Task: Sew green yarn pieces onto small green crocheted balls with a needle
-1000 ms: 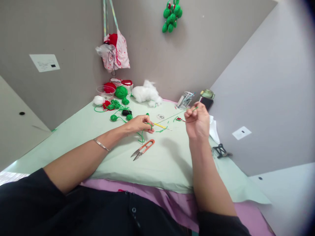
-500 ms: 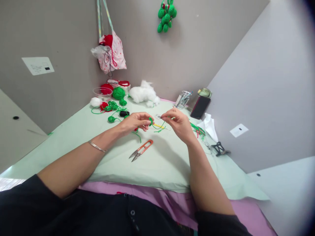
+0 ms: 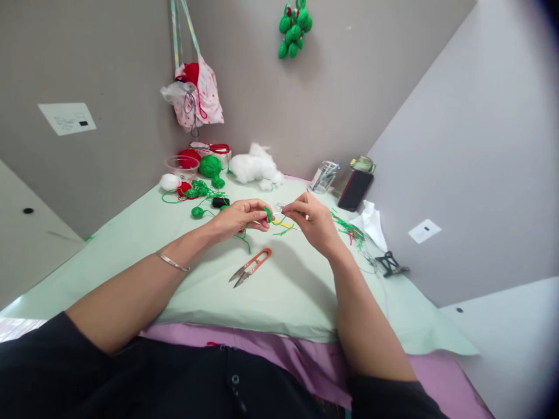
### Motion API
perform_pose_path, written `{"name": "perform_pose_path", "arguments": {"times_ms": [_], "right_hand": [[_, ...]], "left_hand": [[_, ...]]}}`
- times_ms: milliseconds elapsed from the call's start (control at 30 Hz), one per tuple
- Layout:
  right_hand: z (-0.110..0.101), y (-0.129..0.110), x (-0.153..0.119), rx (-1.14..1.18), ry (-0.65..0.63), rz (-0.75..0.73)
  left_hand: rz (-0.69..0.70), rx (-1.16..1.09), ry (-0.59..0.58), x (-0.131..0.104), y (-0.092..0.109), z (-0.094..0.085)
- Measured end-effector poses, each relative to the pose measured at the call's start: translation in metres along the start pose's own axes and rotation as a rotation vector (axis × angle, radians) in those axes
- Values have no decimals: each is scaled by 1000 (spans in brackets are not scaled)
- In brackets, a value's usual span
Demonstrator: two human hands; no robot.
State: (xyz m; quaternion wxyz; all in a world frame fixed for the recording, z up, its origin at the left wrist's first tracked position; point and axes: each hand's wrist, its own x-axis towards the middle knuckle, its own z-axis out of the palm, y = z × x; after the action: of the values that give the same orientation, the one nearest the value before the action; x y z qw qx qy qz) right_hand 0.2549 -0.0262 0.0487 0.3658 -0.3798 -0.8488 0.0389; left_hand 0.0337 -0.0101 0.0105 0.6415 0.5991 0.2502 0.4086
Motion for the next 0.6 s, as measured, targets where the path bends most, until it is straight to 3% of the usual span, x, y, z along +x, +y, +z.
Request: {"name": "perform_pose_path", "arguments": {"times_ms": [600], "right_hand": [[1,-2,-1,55,-17,-9]], "left_hand": [[-54,-25,-19,-2,4,2]]}}
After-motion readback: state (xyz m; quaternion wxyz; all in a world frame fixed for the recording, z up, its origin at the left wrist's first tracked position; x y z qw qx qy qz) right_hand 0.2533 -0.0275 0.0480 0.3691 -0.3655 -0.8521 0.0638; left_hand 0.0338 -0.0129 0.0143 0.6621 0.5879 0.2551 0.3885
